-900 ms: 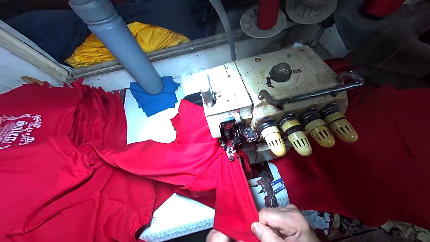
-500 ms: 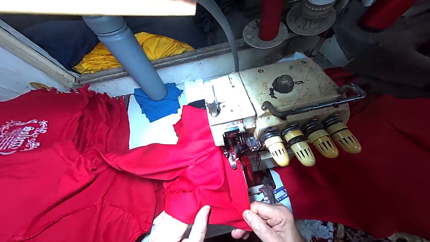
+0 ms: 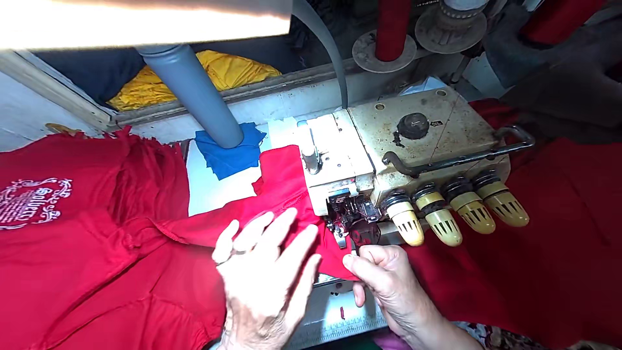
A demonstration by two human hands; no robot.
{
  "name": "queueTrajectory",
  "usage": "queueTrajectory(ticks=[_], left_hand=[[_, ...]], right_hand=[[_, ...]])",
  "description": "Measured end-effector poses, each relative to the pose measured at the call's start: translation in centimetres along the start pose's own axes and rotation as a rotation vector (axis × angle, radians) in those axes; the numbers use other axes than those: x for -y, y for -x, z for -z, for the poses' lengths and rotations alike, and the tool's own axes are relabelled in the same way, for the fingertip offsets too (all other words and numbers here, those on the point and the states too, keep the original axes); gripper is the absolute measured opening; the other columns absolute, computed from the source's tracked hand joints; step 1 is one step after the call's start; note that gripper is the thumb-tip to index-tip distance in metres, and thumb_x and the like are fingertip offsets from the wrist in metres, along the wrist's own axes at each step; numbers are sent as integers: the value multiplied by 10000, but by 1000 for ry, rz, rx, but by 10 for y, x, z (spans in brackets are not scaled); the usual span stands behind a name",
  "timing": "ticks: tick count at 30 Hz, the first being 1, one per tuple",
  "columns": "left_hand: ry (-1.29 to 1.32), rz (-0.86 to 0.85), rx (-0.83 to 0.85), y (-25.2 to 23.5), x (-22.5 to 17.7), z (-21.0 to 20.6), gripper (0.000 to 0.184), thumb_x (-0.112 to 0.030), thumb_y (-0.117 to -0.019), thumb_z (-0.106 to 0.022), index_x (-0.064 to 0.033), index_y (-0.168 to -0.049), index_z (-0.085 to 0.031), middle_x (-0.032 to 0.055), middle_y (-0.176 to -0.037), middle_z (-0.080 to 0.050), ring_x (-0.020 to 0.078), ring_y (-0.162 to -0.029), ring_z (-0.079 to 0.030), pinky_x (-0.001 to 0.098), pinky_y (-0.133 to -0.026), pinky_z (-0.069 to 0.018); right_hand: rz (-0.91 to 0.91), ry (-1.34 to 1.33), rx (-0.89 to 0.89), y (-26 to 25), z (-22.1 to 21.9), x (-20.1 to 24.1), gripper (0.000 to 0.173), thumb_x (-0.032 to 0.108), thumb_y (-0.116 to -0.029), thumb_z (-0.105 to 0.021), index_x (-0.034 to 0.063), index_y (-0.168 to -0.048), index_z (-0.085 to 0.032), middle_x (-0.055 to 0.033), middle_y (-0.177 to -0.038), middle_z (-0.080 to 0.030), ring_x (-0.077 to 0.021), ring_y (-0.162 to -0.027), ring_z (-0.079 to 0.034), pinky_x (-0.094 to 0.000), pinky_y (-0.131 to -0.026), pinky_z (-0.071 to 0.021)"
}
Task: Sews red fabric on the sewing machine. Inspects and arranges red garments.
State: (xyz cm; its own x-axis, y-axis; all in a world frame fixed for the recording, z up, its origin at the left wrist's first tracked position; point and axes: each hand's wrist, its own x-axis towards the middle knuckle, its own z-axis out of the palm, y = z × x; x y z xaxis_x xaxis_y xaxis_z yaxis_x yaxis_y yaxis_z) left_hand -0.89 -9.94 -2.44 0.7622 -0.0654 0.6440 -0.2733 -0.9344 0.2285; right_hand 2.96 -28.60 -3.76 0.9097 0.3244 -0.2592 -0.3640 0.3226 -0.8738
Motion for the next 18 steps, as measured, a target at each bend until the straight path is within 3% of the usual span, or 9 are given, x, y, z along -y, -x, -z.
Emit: queueTrajectory(ticks=[1,2,5,9,11,13,15,16,18], left_hand=[[16,-29,77,1,2,-3,313,-423,-1030,-537,-270,-1154,-781,55,-1357,-679,299,-1416,-487,653,-1177,-181],[29,-28,128,2,5,-6,340,-442,-1026,-522,-284,-1152,-795,43,-1371,-675,333,-1432,-474,692,-1166,-181],[50,98,160,-1,8,-10,352,-470,-980,-571,-269,-1153,-802,41,-1348,-686,334,-1376,-523,536,-1063,-419],[40,330,89,-8,3,-17,475,-495,-925,-625,-151,-1222,-764,121,-1373,-649,276,-1205,-634,415,-940,-521],[13,432,63,-4,-2,-14,491,-447,-924,-624,-72,-1230,-710,116,-1188,-704,202,-994,-703,384,-808,-578],[-13,489,55,8,-10,-3,375,-301,-903,-609,1,-1120,-659,111,-917,-706,161,-765,-677,348,-651,-549],[-6,477,124,24,-22,16,252,-191,-901,-582,44,-982,-623,100,-737,-632,126,-616,-586,275,-553,-480],[25,447,175,32,-30,26,211,-141,-886,-599,66,-919,-627,131,-693,-637,163,-578,-603,303,-528,-487],[128,369,350,45,-46,41,206,-146,-889,-662,55,-845,-679,159,-704,-689,250,-611,-681,403,-557,-546]], right_hand=[[-3,11,2,-1,0,0,417,-6,-892,-618,159,-537,-473,37,-482,-550,-26,-400,-545,-168,-392,-459],[-2,24,2,-1,0,0,414,-4,-893,-614,158,-537,-479,37,-485,-549,-24,-402,-542,-164,-396,-454],[18,36,-16,-2,0,-2,397,6,-919,-617,133,-554,-522,27,-496,-557,-27,-405,-543,-160,-398,-452],[79,-14,-15,6,6,-12,387,25,-950,-586,156,-591,-525,46,-496,-575,-17,-408,-562,-161,-391,-464],[147,-7,-5,14,9,-16,392,47,-965,-579,171,-596,-537,67,-499,-579,6,-419,-558,-148,-394,-447],[279,117,26,22,12,-19,359,103,-995,-577,169,-642,-550,95,-539,-591,46,-446,-544,-123,-402,-423],[444,304,105,30,14,-20,232,159,-1031,-563,61,-831,-629,43,-613,-613,33,-486,-548,-134,-436,-449],[516,402,185,32,16,-20,239,199,-1052,-547,-7,-998,-657,-20,-678,-641,-17,-534,-589,-173,-492,-505],[585,613,362,33,21,-21,428,324,-1086,-492,-28,-1302,-604,-102,-917,-744,-110,-755,-708,-255,-691,-589]])
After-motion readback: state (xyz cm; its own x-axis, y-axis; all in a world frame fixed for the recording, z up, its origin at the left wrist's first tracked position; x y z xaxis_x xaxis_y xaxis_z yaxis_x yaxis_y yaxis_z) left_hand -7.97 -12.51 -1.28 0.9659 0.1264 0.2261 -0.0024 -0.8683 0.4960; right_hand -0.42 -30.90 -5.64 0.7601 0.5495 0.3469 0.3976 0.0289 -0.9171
